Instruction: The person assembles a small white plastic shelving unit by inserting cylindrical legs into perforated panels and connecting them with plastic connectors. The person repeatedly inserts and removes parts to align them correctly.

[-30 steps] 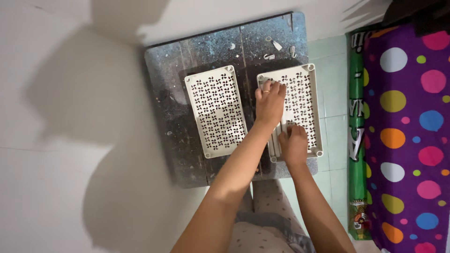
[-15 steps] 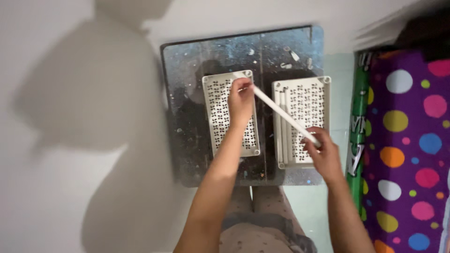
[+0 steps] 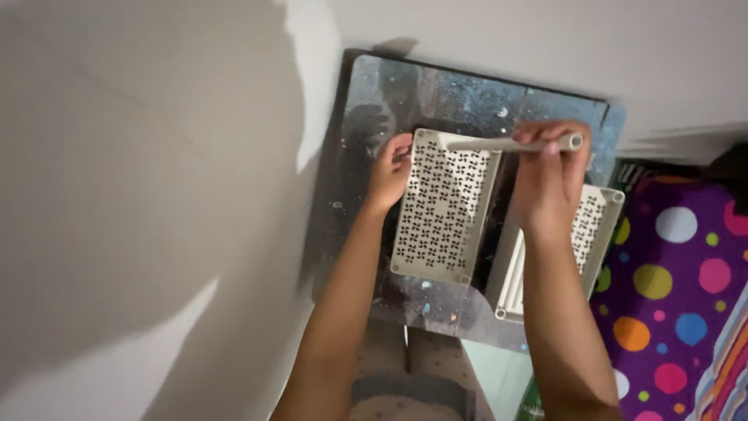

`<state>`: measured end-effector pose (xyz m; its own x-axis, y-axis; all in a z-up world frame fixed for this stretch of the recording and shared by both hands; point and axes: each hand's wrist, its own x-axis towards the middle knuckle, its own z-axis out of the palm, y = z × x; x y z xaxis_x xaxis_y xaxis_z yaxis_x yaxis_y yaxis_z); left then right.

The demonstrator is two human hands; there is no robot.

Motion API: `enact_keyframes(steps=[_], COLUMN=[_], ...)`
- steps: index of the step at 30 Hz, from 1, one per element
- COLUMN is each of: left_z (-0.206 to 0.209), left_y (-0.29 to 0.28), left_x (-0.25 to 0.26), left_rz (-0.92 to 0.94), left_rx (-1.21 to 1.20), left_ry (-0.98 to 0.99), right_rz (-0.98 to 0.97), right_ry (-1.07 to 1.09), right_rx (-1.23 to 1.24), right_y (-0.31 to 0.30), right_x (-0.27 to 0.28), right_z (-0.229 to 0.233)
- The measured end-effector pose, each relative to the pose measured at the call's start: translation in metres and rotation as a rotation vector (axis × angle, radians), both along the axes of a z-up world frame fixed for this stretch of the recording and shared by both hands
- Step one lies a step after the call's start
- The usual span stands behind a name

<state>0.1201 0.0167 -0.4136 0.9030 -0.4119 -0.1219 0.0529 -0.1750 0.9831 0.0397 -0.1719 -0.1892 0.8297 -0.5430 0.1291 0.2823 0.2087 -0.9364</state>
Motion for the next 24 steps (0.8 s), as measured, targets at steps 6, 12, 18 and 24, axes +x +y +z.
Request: enact_keyframes(steps=[6, 12, 18, 24], left_z=[-0.048, -0.054, -0.063, -0.061], left_y=[-0.027, -0.050, -0.050, -0.048], left_x=[0.022, 0.020, 0.016, 0.010], left_rz=[-0.023, -0.020, 0.012, 0.075], left_rx=[0.188, 0.225, 0.144, -0.206], left_ry=[-0.150, 0.075, -0.080, -0.072], right_rz=[0.030, 0.041, 0.134, 0.230], right_ry=[-0.062, 0.029, -0.008, 0.065], right_rx=[0.091, 0.028, -0.098, -0.129], right_y=[0.020, 0.026, 0.027, 0.037], right_x=[0.075, 0.092, 0.086, 0.096], right_z=[-0.049, -0.079, -0.074, -0.069])
